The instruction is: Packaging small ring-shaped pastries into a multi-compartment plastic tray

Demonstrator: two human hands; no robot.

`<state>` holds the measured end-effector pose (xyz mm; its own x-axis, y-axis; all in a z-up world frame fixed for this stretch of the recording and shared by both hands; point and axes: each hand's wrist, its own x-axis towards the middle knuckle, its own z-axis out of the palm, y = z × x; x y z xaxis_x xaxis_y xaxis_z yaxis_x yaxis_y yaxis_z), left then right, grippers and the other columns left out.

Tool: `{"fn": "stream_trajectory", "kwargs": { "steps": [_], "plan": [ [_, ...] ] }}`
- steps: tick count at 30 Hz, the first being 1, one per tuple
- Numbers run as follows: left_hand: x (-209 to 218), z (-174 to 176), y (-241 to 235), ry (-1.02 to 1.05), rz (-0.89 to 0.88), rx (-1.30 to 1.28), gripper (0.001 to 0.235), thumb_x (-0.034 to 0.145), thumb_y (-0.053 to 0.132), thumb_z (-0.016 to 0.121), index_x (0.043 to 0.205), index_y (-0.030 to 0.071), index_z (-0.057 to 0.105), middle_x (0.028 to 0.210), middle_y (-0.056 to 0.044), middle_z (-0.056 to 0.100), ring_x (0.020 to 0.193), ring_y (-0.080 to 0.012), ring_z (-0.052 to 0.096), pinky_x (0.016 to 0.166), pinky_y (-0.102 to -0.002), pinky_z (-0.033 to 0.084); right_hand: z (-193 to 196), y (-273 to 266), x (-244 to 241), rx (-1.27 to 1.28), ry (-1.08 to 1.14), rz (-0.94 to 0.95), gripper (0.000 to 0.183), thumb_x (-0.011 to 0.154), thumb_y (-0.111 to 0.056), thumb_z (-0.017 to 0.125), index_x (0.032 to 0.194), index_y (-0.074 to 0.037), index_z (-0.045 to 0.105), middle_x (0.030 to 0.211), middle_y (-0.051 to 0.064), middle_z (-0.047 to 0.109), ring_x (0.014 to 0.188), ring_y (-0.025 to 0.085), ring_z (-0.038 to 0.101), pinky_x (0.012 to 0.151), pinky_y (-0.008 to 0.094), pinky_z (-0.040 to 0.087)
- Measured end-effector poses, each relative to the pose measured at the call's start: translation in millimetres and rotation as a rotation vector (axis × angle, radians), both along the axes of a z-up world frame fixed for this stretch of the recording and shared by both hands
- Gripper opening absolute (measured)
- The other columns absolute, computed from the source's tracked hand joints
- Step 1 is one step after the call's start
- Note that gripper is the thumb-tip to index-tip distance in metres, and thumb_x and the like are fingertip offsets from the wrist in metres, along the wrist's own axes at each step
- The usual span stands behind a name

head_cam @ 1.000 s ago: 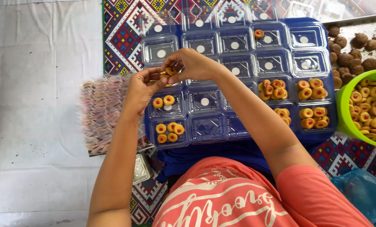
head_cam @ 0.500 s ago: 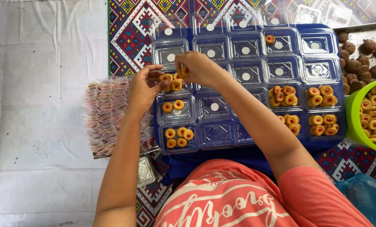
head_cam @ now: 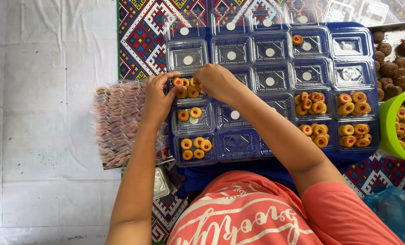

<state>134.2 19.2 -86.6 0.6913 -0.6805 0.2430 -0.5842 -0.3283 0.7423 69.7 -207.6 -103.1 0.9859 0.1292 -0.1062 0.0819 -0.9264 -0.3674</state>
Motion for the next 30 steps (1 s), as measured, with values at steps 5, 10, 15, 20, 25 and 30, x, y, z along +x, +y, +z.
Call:
{"fn": "stream_trajectory", "kwargs": {
  "steps": [5, 10, 15, 20, 25, 30],
  "plan": [
    [-2.8, -0.6, -2.8, 0.004, -0.008, -0.024, 0.052, 0.098, 0.065, 0.059, 0.123, 0.021, 0.071, 0.116, -0.002, 0.072, 0.102, -0.0282, 0.059, 0.099, -0.041, 0.043, 11.5, -2.9, -1.4, 0.1, -0.003, 0.029, 0.018, 0.08, -0.007, 0.085, 0.095, -0.006, 0.075, 0.087, 0.014, 0.073, 0.086, 0.039, 0.075, 0.079, 0.048, 0.061],
    [-1.1, -5.4, -3.8, -0.017, -0.009, -0.029, 0.05, 0.1, 0.064, 0.057, 0.123, 0.022, 0.071, 0.116, -0.003, 0.071, 0.103, -0.0286, 0.058, 0.099, -0.04, 0.042, 24.1, -5.0, -3.6, 0.286, 0.08, 0.013, 0.015, 0.086, -0.007, 0.078, 0.1, -0.003, 0.074, 0.094, 0.018, 0.075, 0.093, 0.043, 0.073, 0.083, 0.054, 0.059],
    [-2.9, -11.8, -3.7, -0.006, 0.009, -0.047, 0.049, 0.101, 0.063, 0.056, 0.122, 0.022, 0.071, 0.115, -0.003, 0.069, 0.103, -0.026, 0.057, 0.1, -0.039, 0.041, 32.6, -10.9, -6.7, 0.403, 0.084, 0.005, 0.017, 0.084, -0.008, 0.079, 0.1, -0.005, 0.075, 0.088, 0.017, 0.074, 0.085, 0.042, 0.074, 0.077, 0.049, 0.059],
    [-6.0, -11.2, -4.7, -0.005, 0.024, -0.066, 0.049, 0.1, 0.064, 0.057, 0.122, 0.022, 0.071, 0.117, -0.002, 0.069, 0.102, -0.025, 0.056, 0.099, -0.039, 0.042, 35.0, -17.6, -4.7, 0.526, 0.035, -0.043, 0.019, 0.083, -0.008, 0.079, 0.101, -0.004, 0.073, 0.088, 0.019, 0.074, 0.083, 0.042, 0.074, 0.076, 0.049, 0.059],
    [-3.2, -21.1, -6.0, -0.053, 0.034, -0.04, 0.045, 0.1, 0.06, 0.06, 0.119, 0.021, 0.073, 0.116, -0.003, 0.069, 0.103, -0.0257, 0.057, 0.099, -0.04, 0.042, 25.6, -19.5, 2.5, 0.645, -0.036, -0.133, 0.015, 0.087, -0.006, 0.08, 0.1, -0.006, 0.074, 0.086, 0.014, 0.073, 0.081, 0.033, 0.076, 0.075, 0.042, 0.06],
    [-3.7, -24.4, -5.9, -0.081, 0.037, -0.001, 0.043, 0.1, 0.06, 0.059, 0.121, 0.024, 0.072, 0.118, 0.001, 0.068, 0.105, -0.0239, 0.056, 0.098, -0.04, 0.042, 10.3, -14.1, 5.7, 0.543, -0.058, -0.109, 0.011, 0.089, -0.004, 0.076, 0.099, -0.007, 0.074, 0.085, 0.016, 0.072, 0.082, 0.039, 0.075, 0.074, 0.047, 0.06]
  ]
}}
